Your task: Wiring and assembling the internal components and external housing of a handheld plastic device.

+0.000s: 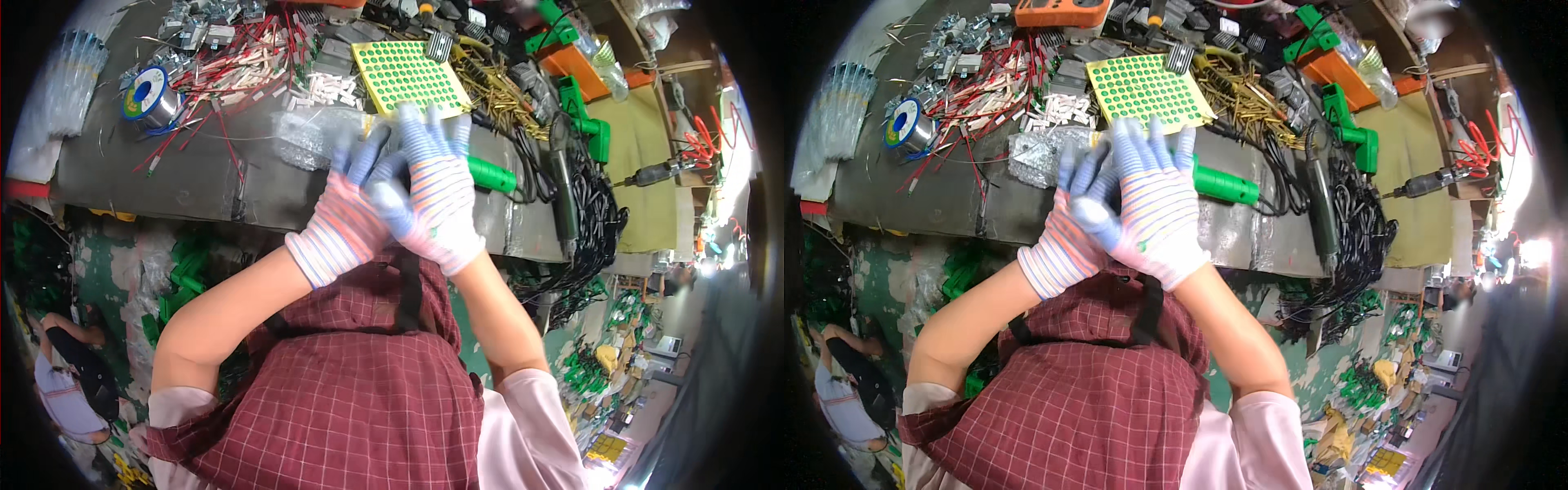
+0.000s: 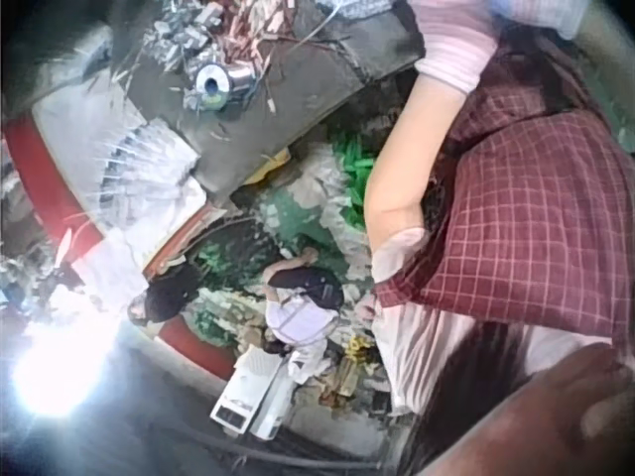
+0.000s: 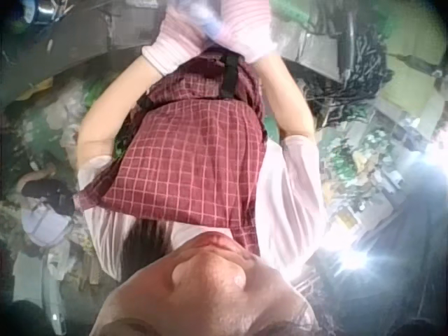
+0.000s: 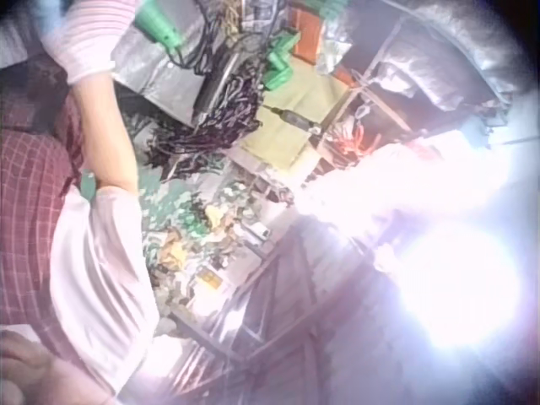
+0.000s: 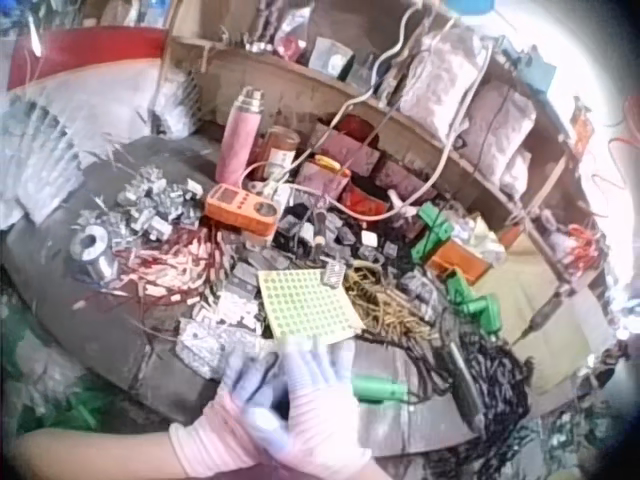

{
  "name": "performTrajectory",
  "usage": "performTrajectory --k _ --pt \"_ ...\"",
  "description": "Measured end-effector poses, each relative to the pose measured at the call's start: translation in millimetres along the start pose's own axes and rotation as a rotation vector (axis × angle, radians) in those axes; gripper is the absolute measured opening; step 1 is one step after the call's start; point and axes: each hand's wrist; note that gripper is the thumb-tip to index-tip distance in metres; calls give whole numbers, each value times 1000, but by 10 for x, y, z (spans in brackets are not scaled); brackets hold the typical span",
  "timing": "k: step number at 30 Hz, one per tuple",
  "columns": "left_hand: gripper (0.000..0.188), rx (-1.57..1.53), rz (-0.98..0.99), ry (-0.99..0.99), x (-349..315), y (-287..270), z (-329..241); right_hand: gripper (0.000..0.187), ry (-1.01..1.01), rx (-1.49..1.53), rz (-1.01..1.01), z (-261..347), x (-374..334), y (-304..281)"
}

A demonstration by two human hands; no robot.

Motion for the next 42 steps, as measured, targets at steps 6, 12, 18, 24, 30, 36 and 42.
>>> performTrajectory --k 6,12,18,24,30,36,42 --pt "58 -48 55 85 -132 135 137 78 -142 376 -172 306 392 -296" --pt "61 -64 160 78 -30 -73 69 71 7 338 -126 -90 138 60" --pt "40 -106 -193 382 59 -9 85 50 -267 -11 -374 -263 675 -475" --pt "39 -233 -194 457 158 21 -35 57 42 -125 -262 -793 395 66" --pt "30 -274 -210 432 216 -51 70 42 127 338 -186 -777 -33 -647" --pt "26 -253 -47 161 742 -33 153 49 165 -185 192 -1009 -465 -672" --pt "35 -127 71 117 767 90 117 50 15 -209 274 -1272 -300 -575"
Point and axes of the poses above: each hand's wrist, its own x-axis towards the middle knuckle, its own y-axis out of the palm, z = x × y, and after that the axes turned 13 degrees about x, right-handed
